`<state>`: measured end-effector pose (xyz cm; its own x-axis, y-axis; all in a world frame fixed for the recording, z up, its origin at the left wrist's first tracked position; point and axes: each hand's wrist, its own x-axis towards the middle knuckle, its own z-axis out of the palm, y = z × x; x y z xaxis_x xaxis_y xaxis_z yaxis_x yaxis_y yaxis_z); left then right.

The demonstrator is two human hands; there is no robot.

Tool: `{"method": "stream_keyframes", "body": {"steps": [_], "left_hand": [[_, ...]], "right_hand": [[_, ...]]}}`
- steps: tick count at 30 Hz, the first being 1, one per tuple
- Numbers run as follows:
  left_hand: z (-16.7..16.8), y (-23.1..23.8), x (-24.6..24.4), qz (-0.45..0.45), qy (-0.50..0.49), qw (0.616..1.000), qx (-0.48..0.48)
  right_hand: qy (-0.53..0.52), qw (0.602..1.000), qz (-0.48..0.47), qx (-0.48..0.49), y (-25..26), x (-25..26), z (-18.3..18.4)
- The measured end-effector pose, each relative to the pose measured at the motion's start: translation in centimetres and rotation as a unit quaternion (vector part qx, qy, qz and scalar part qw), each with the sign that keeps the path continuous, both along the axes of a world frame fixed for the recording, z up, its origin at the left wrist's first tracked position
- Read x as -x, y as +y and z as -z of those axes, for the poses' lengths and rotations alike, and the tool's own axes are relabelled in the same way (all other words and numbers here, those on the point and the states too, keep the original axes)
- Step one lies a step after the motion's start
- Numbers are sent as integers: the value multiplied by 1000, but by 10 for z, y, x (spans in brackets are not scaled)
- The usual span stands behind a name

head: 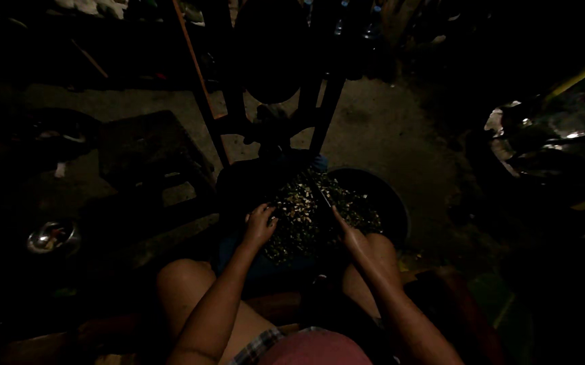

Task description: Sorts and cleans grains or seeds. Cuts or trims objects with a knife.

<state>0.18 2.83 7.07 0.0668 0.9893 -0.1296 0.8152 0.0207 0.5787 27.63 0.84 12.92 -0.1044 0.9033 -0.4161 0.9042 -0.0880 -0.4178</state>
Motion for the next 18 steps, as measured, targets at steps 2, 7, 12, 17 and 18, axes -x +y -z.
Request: {"method": "stream_keyframes", "body": {"steps": [2, 7, 12, 17, 18], "left_hand": [[-2, 1, 0, 0, -4, 1000, -1], [-1, 0, 0, 1, 3, 1000, 4], [-2, 0, 1, 2, -3, 1000, 3], [-2, -2, 0, 4, -5, 1000, -6], [-3, -1, 0, 4, 0, 1000, 1]], "right_hand": [[24, 998, 7, -56, -3, 1, -12], [-4, 1000, -8, -24, -5, 8, 18], [-16, 1000, -21, 12, -3, 13, -8], [20, 998, 3, -54, -1, 13, -3], [2, 1000, -3, -29, 0, 12, 8]]}}
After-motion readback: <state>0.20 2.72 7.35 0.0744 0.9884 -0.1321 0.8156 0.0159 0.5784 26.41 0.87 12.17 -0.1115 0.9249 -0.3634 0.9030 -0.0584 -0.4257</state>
